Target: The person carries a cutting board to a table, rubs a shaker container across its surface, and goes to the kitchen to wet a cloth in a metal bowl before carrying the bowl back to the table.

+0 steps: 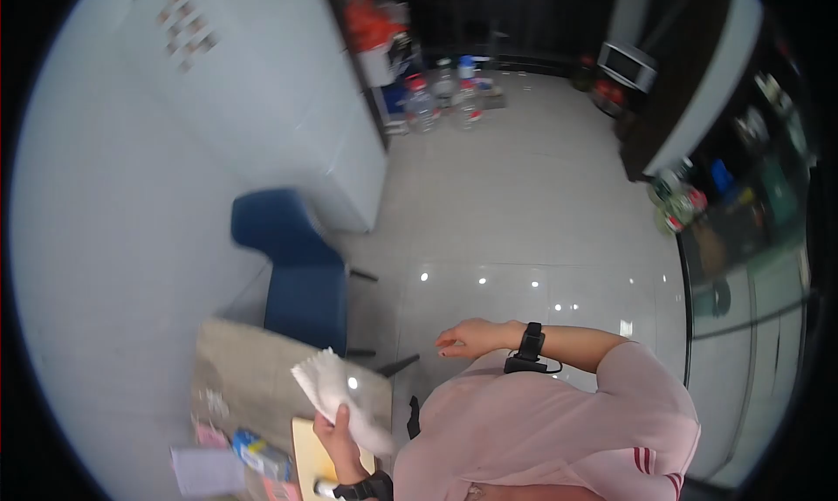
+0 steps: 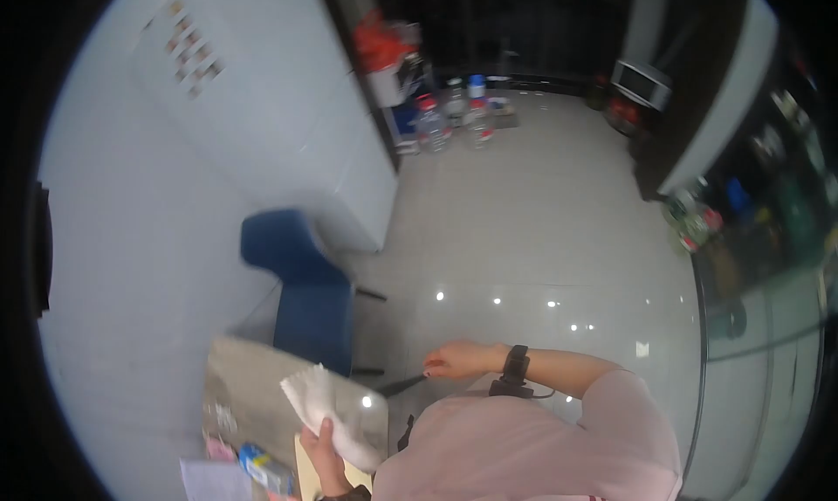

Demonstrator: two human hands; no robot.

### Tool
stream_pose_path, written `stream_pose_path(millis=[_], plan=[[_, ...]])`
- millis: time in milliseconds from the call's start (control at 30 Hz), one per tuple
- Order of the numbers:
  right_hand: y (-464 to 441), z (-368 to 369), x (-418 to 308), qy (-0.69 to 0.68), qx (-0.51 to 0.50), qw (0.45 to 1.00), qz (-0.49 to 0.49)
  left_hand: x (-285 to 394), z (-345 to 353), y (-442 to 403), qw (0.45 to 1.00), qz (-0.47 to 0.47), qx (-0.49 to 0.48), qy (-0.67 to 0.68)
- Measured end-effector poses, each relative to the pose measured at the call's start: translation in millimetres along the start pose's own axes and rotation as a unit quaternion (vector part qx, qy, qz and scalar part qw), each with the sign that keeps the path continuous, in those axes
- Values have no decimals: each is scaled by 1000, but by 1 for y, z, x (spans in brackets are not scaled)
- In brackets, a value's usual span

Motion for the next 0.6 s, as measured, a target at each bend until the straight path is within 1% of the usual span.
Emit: stream_pose_path(millis=[67,100,200,233,300,333,400,433,467,567,600], plan=[[35,-33,23,-88,76,993,-25,12,78,-52,994,-5,-102,-24],[52,-46,33,-131,116,984,-39,22,125,-68,987,-4,-158,-12],[113,-88,31,-255,219,941,-36,21,251,-101,936,-58,-347,-12],[124,-93,47,-269,256,928,-43,18,291,-103,908,-77,-411,-25],[142,-90,85,-294,331,895,-57,-9,354,-110,853,-120,-507,-27],[159,-93,93,-319,357,873,-91,-21,384,-108,819,-144,-553,-53],[188,-75,134,-389,364,846,-15,-43,438,-98,746,-191,-630,-101],[200,-65,148,-424,362,830,20,-51,464,-95,725,-194,-651,-114],[221,-62,154,-469,436,768,-6,-59,490,-89,706,-198,-668,-125],[274,-55,169,-528,605,597,6,-77,549,-75,637,-212,-725,-154],[287,-45,184,-516,624,580,92,-81,568,-73,610,-213,-745,-165]])
Point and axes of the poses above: each hand's wrist, its own y-axis away from the middle knuckle, its own z-axis out of the palm, x = y × z, the point moved 7 cm from there along -y, towards the middle knuckle, and after that the axes turned 5 degrees about -x, right-handed, at the moved point
